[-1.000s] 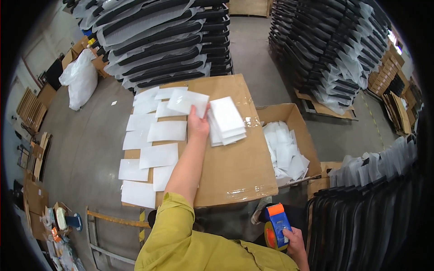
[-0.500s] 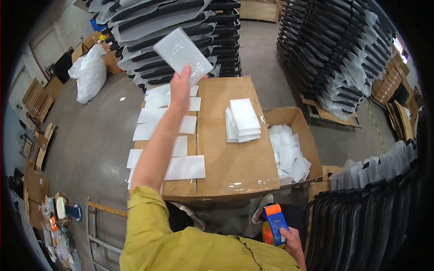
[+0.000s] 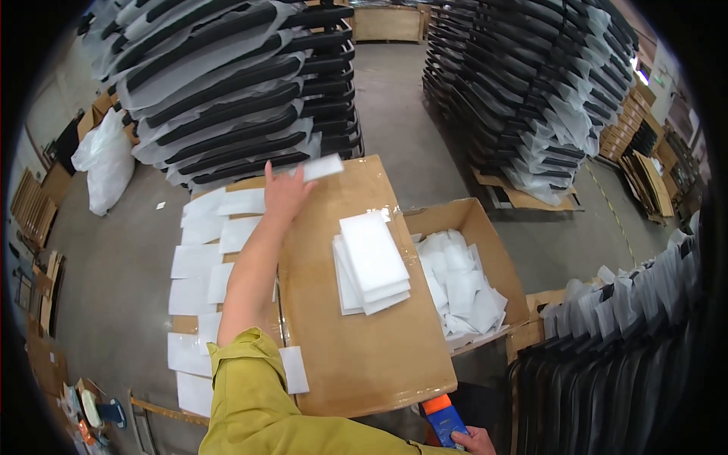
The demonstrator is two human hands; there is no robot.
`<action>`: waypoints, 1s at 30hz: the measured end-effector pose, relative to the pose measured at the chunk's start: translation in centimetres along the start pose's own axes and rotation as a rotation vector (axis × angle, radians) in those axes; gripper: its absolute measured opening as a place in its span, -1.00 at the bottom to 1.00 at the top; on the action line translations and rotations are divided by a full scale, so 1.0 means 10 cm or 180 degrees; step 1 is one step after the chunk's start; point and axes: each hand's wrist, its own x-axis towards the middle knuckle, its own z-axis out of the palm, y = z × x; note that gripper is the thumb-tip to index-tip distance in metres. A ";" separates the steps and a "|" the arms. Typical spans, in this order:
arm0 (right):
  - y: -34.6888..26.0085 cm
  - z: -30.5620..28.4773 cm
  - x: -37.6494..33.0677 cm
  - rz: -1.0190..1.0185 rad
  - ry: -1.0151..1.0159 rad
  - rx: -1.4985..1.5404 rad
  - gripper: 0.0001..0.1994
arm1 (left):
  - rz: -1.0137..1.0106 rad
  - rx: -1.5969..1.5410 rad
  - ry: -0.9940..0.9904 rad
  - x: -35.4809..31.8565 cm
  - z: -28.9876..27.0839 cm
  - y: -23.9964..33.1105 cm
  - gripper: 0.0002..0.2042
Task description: Applying foam padding to a cardboard box using a hand-held tape dispenser.
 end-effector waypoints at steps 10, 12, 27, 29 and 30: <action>-0.21 0.06 -0.02 -0.0175 -0.0104 -0.0246 -0.79 | -0.0308 -0.0325 -0.0435 -0.03 -0.17 0.11 -0.60; -0.19 0.05 -0.08 -0.0273 -0.0136 -0.0391 -0.78 | -0.0967 -0.1303 -0.1269 0.03 -0.55 0.44 -0.53; 0.22 -0.05 -0.49 -0.0495 -0.0279 0.0251 -0.74 | -0.0513 -0.1725 -0.0683 -0.83 -1.07 1.39 -0.59; 0.21 -0.03 -0.56 -0.0570 -0.0327 0.0295 -0.73 | -0.0535 -0.1901 -0.0341 -0.92 -1.00 1.35 -0.80; 0.21 -0.03 -0.58 -0.0591 -0.0307 0.0323 -0.73 | -0.0496 -0.1908 -0.0330 -0.95 -0.99 1.34 -0.80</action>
